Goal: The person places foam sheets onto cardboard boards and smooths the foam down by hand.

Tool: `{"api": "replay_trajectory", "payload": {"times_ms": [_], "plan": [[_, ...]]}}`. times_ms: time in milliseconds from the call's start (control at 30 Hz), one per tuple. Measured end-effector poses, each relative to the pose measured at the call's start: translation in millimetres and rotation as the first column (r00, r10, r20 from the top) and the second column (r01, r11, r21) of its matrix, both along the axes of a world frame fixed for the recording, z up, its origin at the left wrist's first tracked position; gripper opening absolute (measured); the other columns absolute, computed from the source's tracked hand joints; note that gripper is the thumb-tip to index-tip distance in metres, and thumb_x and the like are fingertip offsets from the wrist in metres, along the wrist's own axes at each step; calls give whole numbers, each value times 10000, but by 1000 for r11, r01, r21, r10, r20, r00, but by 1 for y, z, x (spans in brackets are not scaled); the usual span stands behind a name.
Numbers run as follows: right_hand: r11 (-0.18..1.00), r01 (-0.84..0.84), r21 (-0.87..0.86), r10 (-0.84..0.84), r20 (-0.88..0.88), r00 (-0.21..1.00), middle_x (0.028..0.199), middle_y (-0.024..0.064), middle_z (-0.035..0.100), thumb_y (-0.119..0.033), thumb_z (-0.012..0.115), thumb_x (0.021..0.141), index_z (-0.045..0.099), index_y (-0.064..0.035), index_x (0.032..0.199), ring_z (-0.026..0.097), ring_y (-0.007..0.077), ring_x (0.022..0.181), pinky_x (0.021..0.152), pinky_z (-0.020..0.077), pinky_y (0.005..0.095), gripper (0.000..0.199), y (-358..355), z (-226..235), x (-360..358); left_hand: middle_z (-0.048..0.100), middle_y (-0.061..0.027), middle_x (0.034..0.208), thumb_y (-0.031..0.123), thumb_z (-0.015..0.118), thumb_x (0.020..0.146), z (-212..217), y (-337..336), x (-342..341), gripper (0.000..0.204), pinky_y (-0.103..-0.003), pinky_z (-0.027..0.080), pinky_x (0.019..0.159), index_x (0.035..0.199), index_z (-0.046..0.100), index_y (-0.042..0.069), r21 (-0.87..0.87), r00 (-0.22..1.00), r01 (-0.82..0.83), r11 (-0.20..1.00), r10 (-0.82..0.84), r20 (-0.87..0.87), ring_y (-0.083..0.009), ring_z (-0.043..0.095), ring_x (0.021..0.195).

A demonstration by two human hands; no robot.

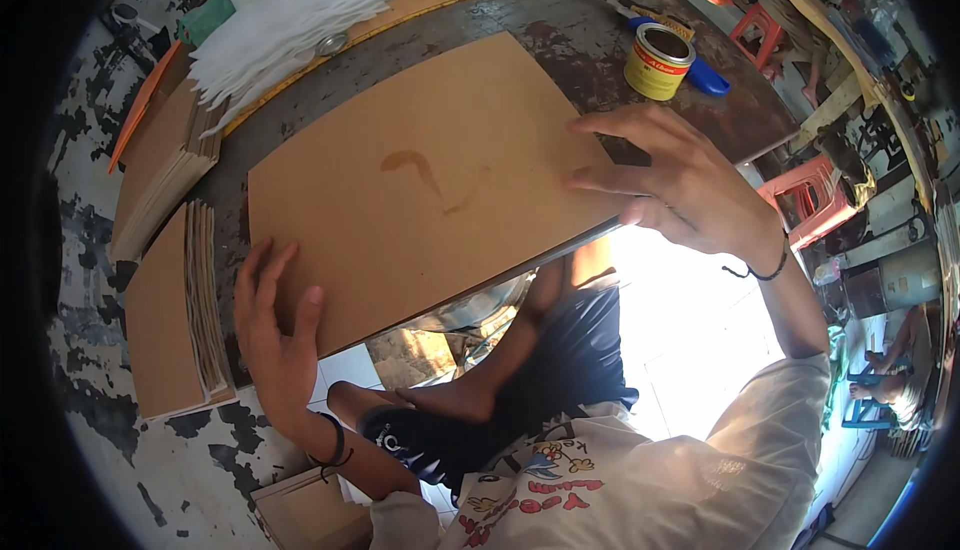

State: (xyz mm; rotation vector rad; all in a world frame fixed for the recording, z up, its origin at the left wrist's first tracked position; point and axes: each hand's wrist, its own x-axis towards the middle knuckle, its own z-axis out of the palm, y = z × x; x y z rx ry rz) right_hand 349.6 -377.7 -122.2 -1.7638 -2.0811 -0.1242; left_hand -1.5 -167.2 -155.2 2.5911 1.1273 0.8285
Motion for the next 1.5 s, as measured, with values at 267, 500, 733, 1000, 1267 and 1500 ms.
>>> {"api": "replay_trajectory", "payload": {"times_ms": [267,500,733,1000,1267,1500], "plan": [[997,81,-20,-78,118,990,1379,172,603,-668,365,1023,823,-91,963,507,368,1310,1104,385,505,740,-16,6,-3,550,-122,1454,301,711,919,1,-1,-2,437,-462,397,1114,1323,650,145,25,1000,-10,1000,10,-11,-352,520,1337],[975,160,155,-165,14,986,1331,149,630,-498,460,1059,771,-55,944,506,339,1309,1122,359,500,553,-7,34,28,560,-139,1427,307,736,890,-1,2,3,441,-479,399,1104,1287,667,127,42,1000,2,999,-3,22,-372,524,1318],[818,525,234,-549,48,834,1464,145,527,-497,343,1101,704,-21,1197,421,344,1384,1178,296,491,605,-1,29,83,599,-146,1358,223,762,850,-7,3,-4,445,-498,402,1093,1263,655,96,39,984,87,995,-92,149,-387,546,1277],[820,507,265,-540,64,839,1446,107,565,-498,273,1113,658,-16,1290,415,321,1391,1196,266,469,642,7,33,89,629,-142,1304,170,739,866,1,-1,-8,427,-473,428,1062,1260,617,60,37,986,47,998,-52,158,-374,569,1238],[792,482,374,-443,-191,876,1338,144,637,-508,230,1121,687,34,1223,448,307,1372,1180,324,413,716,8,91,91,624,-145,1309,181,763,829,-2,3,-4,435,-500,421,1071,1232,637,72,17,984,55,998,-57,172,-388,561,1251],[787,404,465,-242,-370,897,1310,143,645,-568,196,1103,671,33,1232,592,269,1238,1220,312,430,776,19,142,93,603,-141,1295,125,721,808,-2,3,-5,401,-502,411,1077,1200,647,82,59,992,67,996,-73,105,-377,550,1247]]}}
